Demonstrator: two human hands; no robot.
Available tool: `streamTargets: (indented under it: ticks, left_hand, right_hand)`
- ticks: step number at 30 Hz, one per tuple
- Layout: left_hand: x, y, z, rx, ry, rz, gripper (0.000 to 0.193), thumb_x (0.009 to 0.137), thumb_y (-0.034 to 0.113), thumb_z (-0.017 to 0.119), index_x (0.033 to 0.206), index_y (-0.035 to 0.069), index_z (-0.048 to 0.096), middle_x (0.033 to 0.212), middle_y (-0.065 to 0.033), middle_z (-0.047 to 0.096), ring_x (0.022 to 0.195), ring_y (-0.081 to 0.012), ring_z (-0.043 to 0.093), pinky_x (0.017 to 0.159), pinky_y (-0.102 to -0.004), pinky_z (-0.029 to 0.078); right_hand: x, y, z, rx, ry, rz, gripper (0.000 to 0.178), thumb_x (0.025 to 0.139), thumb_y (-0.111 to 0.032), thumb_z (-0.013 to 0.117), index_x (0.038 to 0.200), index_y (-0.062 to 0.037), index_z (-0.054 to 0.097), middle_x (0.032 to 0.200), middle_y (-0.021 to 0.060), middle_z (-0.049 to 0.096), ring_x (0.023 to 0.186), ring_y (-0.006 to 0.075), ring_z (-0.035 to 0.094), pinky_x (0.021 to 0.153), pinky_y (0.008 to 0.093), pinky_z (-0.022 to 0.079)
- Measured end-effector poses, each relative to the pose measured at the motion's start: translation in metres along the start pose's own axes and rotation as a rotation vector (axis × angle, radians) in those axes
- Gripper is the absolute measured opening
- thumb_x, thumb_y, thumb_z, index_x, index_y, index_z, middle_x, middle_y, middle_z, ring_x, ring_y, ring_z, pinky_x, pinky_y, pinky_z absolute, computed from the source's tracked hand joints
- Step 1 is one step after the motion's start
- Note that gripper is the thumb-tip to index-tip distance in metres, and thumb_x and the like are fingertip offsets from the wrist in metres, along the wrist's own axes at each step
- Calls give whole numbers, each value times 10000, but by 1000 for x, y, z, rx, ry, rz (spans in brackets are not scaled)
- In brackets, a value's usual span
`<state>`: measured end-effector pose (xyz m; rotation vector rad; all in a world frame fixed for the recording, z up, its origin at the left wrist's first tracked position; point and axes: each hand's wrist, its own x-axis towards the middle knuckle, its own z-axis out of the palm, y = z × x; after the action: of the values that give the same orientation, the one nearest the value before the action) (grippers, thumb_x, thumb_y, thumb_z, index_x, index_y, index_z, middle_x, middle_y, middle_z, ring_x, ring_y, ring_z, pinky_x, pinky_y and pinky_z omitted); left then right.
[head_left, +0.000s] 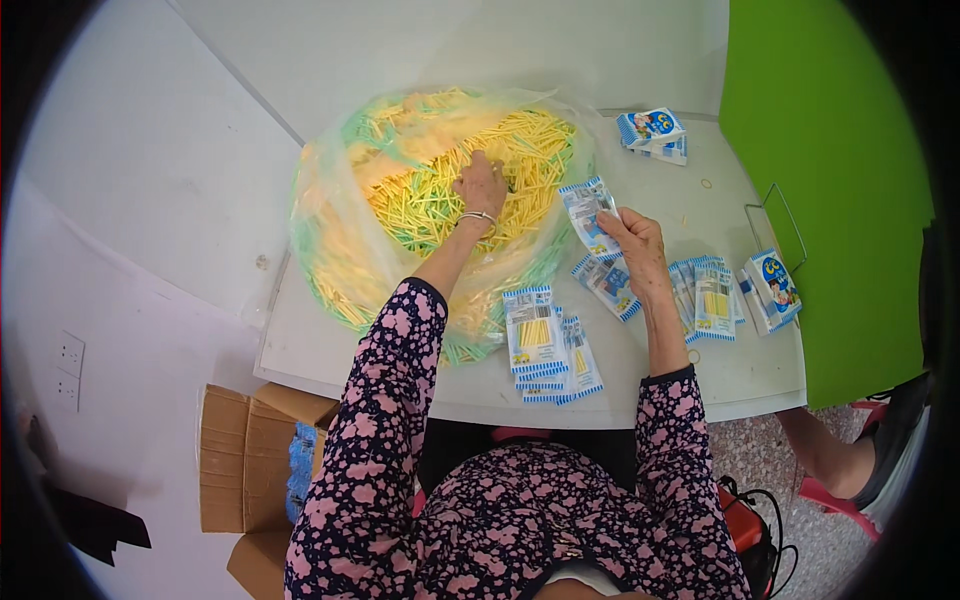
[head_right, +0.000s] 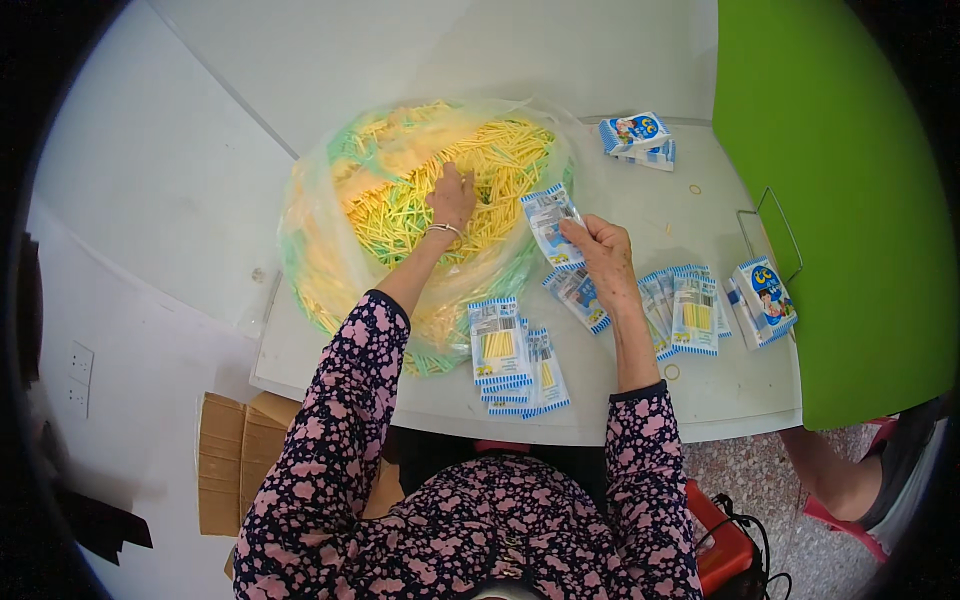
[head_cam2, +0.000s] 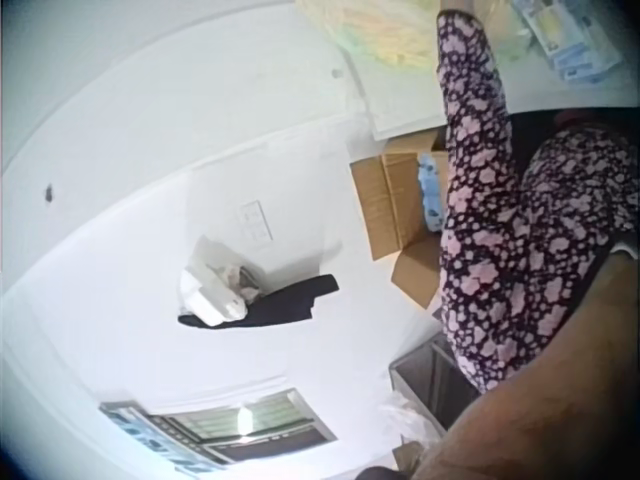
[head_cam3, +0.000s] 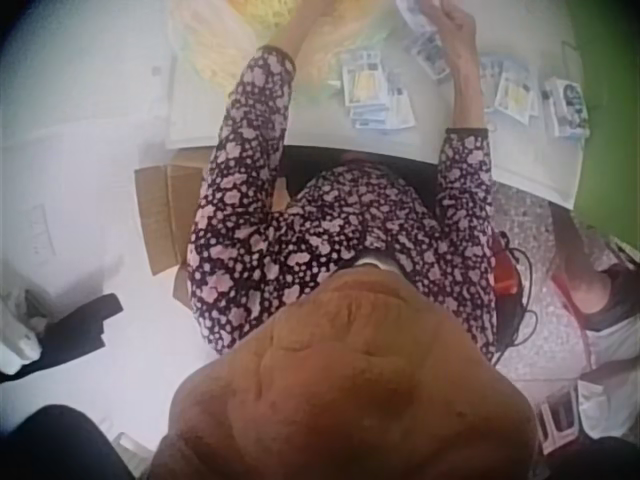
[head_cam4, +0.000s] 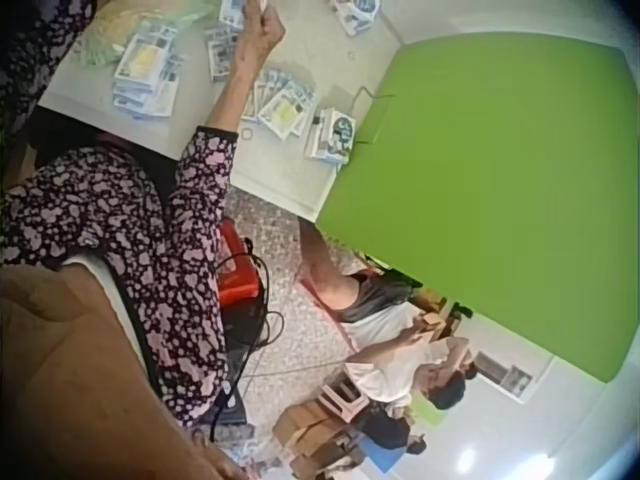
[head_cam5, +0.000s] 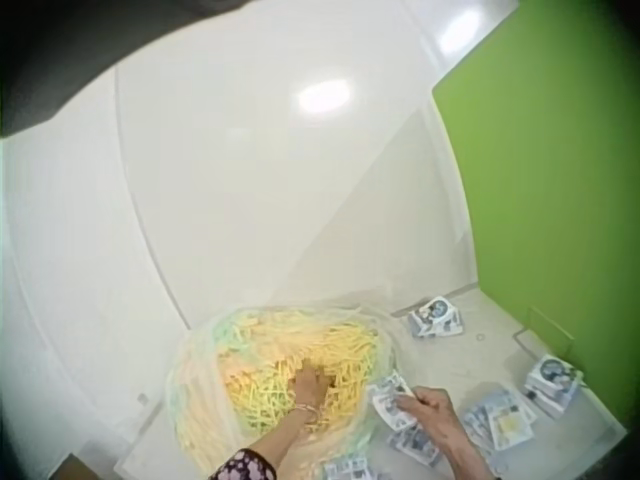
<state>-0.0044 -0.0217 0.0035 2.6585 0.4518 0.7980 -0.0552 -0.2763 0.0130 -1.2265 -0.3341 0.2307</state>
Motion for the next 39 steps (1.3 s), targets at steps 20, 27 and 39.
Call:
streamTargets:
  ticks: [20, 27, 39]
  left_hand:
    - [-5, -42, -88, -1500, -298, -481, 211, 943, 134, 377, 980, -51, 472, 1011, -206, 550, 842, -289, 585, 738, -382, 477]
    - [-15, -43, -90, -1343, -222, -369, 210, 919, 153, 432, 966, -44, 487, 852, -138, 603, 807, -239, 610, 731, -337, 480]
    - [-15, -42, -94, -1003, -112, -212, 306, 918, 242, 455, 1018, -44, 497, 942, -144, 617, 924, -180, 576, 821, -299, 447]
  right_hand:
    - [20, -7, 72, 113, -186, 42, 174, 847, -176, 598, 894, -11, 628, 791, 0, 632, 647, 15, 539, 580, 153, 414]
    - [21, 1, 82, 110, -161, 84, 173, 820, -186, 626, 867, -21, 649, 754, -15, 623, 625, 15, 512, 572, 161, 387]
    - [19, 8, 78, 35, -218, 142, 186, 831, -181, 621, 863, -1, 654, 760, 11, 638, 629, 24, 533, 571, 163, 396]
